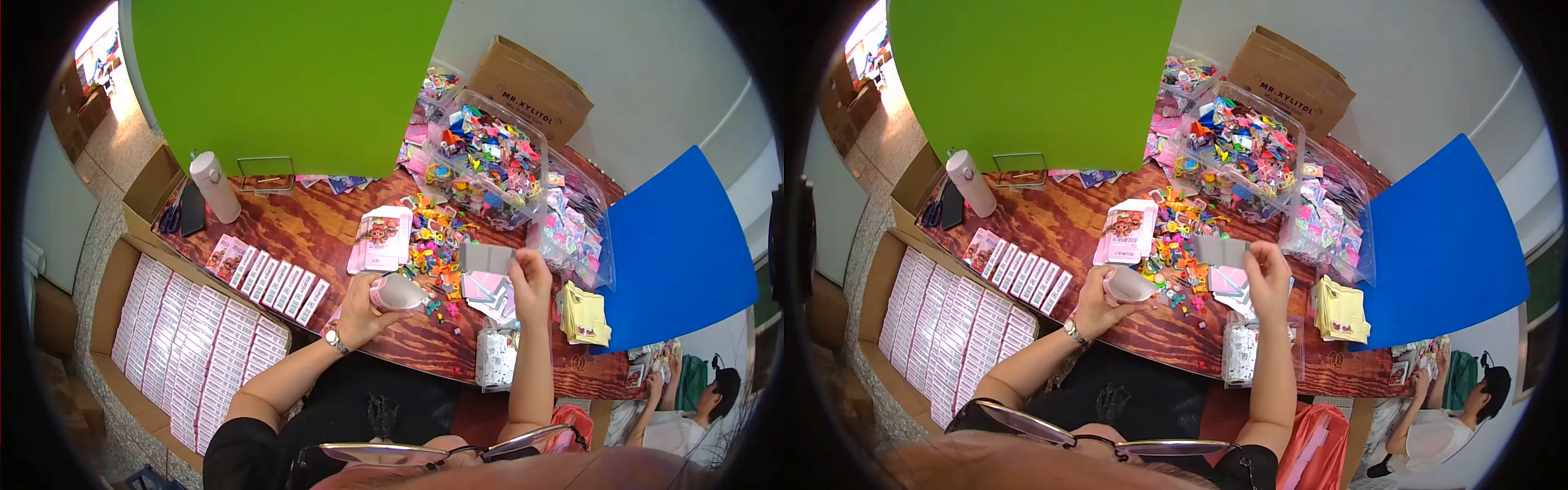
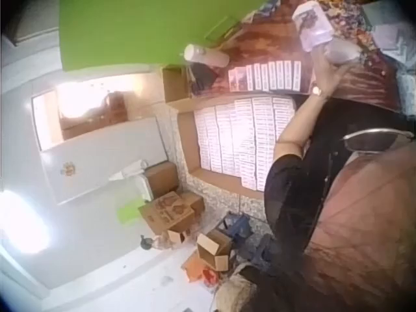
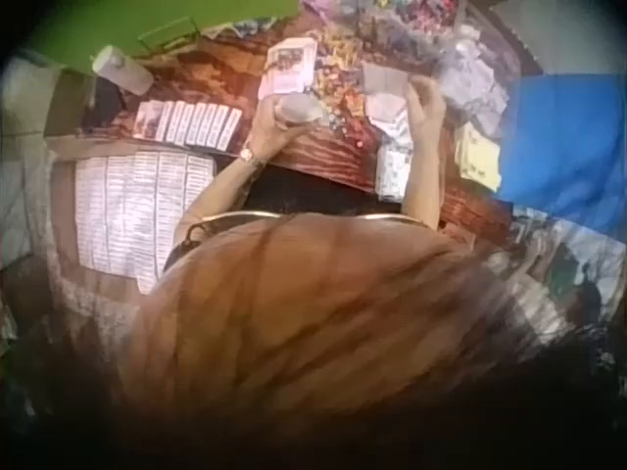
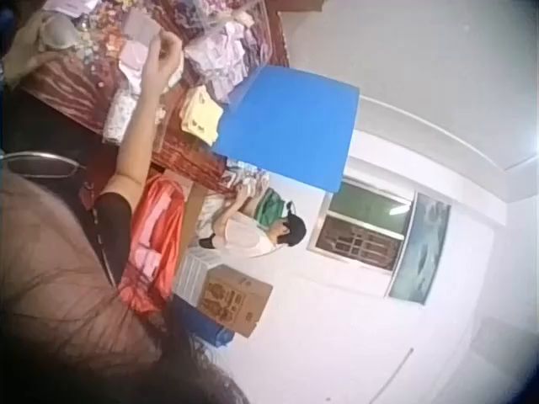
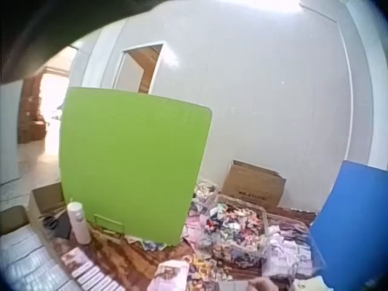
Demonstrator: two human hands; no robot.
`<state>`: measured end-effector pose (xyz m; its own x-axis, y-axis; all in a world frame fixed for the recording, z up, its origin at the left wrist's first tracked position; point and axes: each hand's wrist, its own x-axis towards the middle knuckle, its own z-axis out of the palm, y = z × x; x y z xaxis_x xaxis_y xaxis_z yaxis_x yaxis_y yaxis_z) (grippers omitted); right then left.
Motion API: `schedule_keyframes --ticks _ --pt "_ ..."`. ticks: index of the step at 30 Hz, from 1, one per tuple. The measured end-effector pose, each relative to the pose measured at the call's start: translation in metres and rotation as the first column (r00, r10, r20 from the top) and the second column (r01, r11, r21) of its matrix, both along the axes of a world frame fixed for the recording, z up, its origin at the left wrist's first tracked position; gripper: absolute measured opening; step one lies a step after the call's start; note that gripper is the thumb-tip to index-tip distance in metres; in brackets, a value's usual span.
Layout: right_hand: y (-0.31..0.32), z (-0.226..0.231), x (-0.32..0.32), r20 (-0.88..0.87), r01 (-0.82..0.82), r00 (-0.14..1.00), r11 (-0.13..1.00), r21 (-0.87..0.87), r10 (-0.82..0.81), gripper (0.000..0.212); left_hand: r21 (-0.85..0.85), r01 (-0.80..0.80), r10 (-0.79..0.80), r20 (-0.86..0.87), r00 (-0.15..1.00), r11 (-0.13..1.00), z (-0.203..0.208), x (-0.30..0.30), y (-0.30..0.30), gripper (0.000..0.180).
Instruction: Packing small colorful toy components into plastic containers and then into larger boxes.
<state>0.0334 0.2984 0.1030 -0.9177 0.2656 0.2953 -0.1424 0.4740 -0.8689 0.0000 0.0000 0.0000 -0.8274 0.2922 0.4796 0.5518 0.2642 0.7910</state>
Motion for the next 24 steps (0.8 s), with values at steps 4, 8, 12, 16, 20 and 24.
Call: schedule_keyframes --ticks 4,8,12,16,20,24 --pt "-0.076 0.013 0.027 -0.243 -0.126 0.964 0.989 -0.076 0.104 0.014 -0.045 -0.042 0.039 -0.069 0.997 0.998 0.003 -0.012 -0.006 0.075" --pt "-0.092 0.021 0.033 -0.217 -0.112 0.961 0.958 0.263 0.172 0.011 -0.04 -0.079 0.075 -0.104 0.992 0.996 0.002 -0.004 0.007 0.074" --pt "-0.101 0.028 0.03 -0.219 -0.115 0.955 0.928 0.355 0.202 0.012 -0.051 -0.098 0.094 -0.077 0.993 0.994 -0.001 0.0 0.002 0.072" --pt "-0.103 0.033 0.026 -0.207 -0.142 0.949 0.906 0.398 0.24 0.013 -0.049 -0.138 0.13 -0.129 0.983 0.989 0.0 0.0 -0.003 0.068" --pt "-0.101 0.031 0.023 -0.245 -0.157 0.924 0.876 0.456 0.293 0.014 0.006 -0.114 0.114 -0.125 0.986 0.993 -0.002 0.002 -0.003 0.065" --pt "-0.107 0.028 0.022 -0.231 -0.193 0.912 0.853 0.485 0.338 0.015 -0.054 -0.094 0.083 -0.187 0.979 0.994 -0.003 0.004 -0.002 0.069"
